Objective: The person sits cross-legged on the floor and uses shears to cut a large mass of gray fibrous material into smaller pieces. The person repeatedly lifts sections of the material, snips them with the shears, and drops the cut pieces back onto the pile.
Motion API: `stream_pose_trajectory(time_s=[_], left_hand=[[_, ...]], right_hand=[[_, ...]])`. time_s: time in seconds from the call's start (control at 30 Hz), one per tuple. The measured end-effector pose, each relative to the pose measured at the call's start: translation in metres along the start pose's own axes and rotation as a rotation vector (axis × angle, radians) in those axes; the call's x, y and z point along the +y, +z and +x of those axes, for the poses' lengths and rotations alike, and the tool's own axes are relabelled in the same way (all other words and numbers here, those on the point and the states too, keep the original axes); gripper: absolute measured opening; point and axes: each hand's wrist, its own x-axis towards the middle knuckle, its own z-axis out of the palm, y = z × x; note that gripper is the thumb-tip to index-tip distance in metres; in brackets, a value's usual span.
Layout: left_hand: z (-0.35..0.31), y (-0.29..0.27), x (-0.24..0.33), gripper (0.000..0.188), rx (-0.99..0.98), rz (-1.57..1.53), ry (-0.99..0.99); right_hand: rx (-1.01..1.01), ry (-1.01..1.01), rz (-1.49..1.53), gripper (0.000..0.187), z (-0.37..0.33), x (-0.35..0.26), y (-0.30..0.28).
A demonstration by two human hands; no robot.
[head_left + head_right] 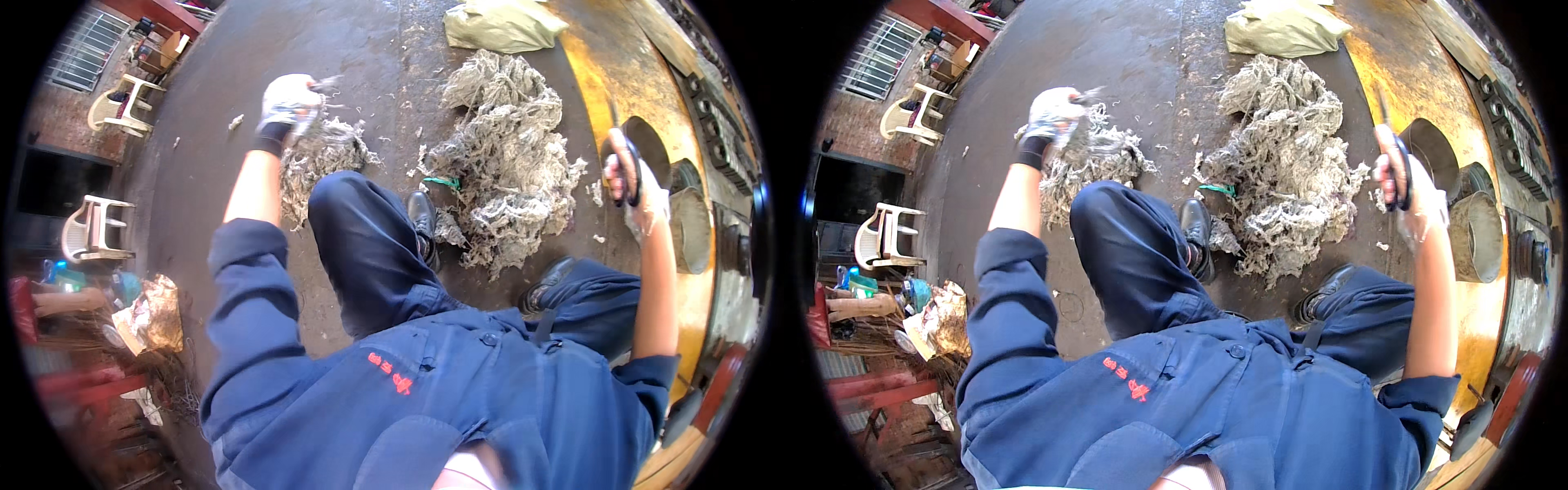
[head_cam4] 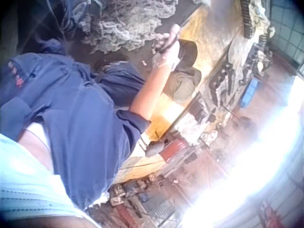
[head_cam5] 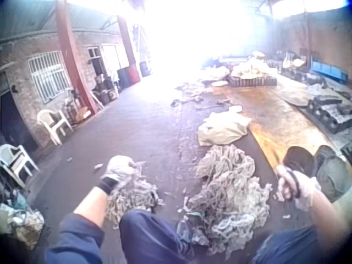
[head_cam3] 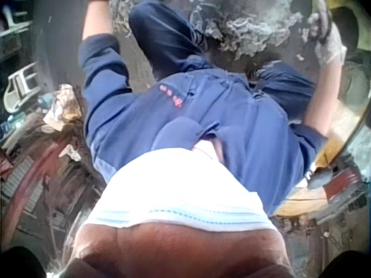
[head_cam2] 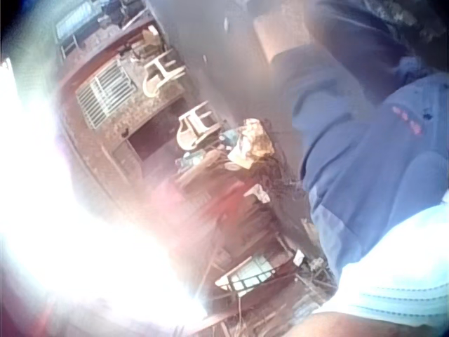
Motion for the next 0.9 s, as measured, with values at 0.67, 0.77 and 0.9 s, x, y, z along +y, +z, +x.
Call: stream_pose_trajectory(time_s=[0.67, 0.77, 0.9], left_hand=[[0.042, 0.224, 0.282, 0.03, -0.55, -0.115, 0.494], [-0.018, 0.325, 0.323, 0.034, -0.689, -0.174, 0.438], [-0.059, 0.387, 0.341, 0.048, -0.666, -0.281, 0.39]], right_hand=[[0.254, -0.238, 0.613, 0.023, 0.0, 0.04, -0.064], [0.191, -0.198, 0.671, 0.021, -0.004, 0.052, -0.063], [0.277, -0.149, 0.602, 0.026, -0.013, 0.046, -0.073]])
